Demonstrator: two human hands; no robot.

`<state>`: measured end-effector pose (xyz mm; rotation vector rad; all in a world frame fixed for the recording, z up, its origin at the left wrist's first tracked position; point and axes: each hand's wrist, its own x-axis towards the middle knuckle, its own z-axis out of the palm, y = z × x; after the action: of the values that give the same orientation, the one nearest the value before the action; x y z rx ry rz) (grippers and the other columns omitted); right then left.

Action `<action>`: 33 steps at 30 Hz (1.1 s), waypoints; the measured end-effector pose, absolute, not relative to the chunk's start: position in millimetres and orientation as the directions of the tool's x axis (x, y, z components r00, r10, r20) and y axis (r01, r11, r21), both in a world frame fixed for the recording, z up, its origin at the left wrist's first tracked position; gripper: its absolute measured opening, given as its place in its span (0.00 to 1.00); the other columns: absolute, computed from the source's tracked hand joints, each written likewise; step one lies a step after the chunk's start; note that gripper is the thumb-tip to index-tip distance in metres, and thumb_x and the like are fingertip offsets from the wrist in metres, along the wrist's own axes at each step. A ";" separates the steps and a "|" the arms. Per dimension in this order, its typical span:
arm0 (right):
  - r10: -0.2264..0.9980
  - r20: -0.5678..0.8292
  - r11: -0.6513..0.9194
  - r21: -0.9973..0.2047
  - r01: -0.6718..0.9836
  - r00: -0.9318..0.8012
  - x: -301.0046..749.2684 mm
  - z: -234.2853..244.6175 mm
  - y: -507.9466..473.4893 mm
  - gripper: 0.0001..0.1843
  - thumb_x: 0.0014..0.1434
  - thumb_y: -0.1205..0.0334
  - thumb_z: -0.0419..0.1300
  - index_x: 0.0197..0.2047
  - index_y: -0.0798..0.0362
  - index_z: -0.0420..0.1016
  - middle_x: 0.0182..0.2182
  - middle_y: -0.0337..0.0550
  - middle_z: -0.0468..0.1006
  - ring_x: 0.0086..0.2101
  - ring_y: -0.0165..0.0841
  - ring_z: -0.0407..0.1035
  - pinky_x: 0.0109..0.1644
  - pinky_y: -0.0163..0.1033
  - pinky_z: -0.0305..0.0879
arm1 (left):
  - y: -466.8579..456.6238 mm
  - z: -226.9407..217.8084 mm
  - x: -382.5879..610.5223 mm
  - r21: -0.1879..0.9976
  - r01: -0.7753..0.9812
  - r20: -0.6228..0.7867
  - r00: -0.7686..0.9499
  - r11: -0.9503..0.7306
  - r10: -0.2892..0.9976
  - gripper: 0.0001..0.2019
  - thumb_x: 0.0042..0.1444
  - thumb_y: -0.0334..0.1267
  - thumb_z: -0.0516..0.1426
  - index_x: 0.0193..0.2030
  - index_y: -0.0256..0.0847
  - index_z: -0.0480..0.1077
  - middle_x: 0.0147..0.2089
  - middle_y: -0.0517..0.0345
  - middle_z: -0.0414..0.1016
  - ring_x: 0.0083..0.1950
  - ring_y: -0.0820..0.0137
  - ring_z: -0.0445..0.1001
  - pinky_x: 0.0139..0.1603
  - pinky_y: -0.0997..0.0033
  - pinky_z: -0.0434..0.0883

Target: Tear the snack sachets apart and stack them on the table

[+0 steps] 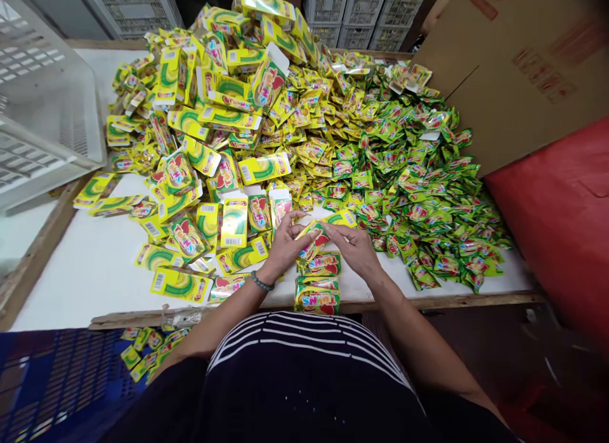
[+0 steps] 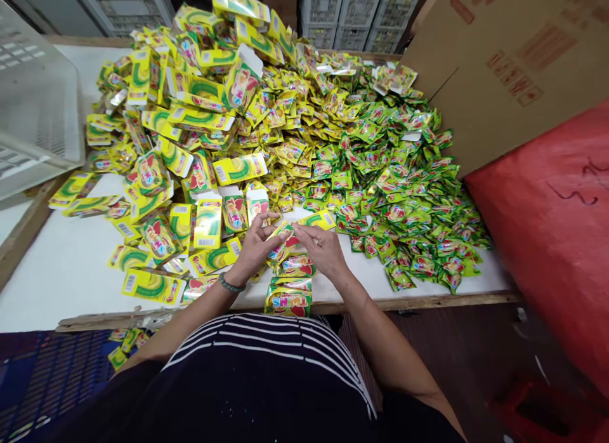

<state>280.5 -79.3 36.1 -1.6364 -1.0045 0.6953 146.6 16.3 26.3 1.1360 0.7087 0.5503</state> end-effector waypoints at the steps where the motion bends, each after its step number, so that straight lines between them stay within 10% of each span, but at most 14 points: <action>1: 0.863 0.009 -0.114 -0.971 0.211 0.505 279.1 35.0 -78.2 0.16 0.56 0.49 0.62 0.41 0.48 0.83 0.43 0.44 0.83 0.44 0.40 0.76 0.52 0.49 0.70 | 16.7 25.5 146.6 0.946 -0.039 -0.216 0.662 0.321 0.718 0.29 0.44 0.46 0.68 0.51 0.42 0.63 0.27 0.66 0.73 0.25 0.76 0.71 0.29 0.77 0.65; 11: 0.805 -0.218 -0.165 -0.976 -0.145 0.551 295.4 26.5 -73.3 0.13 0.41 0.51 0.71 0.30 0.47 0.84 0.32 0.41 0.84 0.36 0.39 0.77 0.48 0.50 0.73 | 16.9 29.6 144.3 0.966 -0.044 -0.145 0.723 0.254 0.675 0.27 0.44 0.46 0.69 0.48 0.40 0.67 0.26 0.64 0.76 0.26 0.75 0.71 0.31 0.76 0.65; 23: 0.807 0.337 -0.042 -0.786 0.616 0.485 261.7 32.8 -97.2 0.14 0.61 0.58 0.57 0.44 0.46 0.82 0.39 0.46 0.84 0.40 0.42 0.75 0.51 0.53 0.69 | 13.7 29.1 145.6 0.931 -0.062 -0.219 0.693 0.360 0.687 0.26 0.43 0.48 0.68 0.45 0.40 0.67 0.26 0.65 0.76 0.25 0.78 0.68 0.30 0.77 0.64; 28: 0.767 0.332 -0.042 -0.828 0.560 0.548 252.3 27.0 -97.0 0.14 0.62 0.56 0.57 0.46 0.47 0.81 0.41 0.47 0.83 0.42 0.40 0.74 0.50 0.50 0.70 | 16.3 30.0 144.3 0.952 -0.008 -0.201 0.734 0.305 0.649 0.25 0.46 0.49 0.66 0.46 0.38 0.67 0.20 0.69 0.68 0.20 0.82 0.58 0.24 0.79 0.54; 33: 0.815 0.303 -0.018 -0.839 0.544 0.494 270.9 21.0 -100.9 0.14 0.64 0.56 0.54 0.42 0.46 0.82 0.38 0.44 0.83 0.42 0.39 0.73 0.50 0.48 0.69 | 15.1 37.5 140.6 0.982 0.164 -0.184 0.937 0.089 0.297 0.35 0.48 0.47 0.66 0.61 0.38 0.61 0.26 0.65 0.73 0.24 0.78 0.65 0.26 0.79 0.59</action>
<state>270.9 -100.9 21.0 -1.6900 -1.1698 0.3235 140.6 15.1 37.5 1.4897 0.3785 0.1019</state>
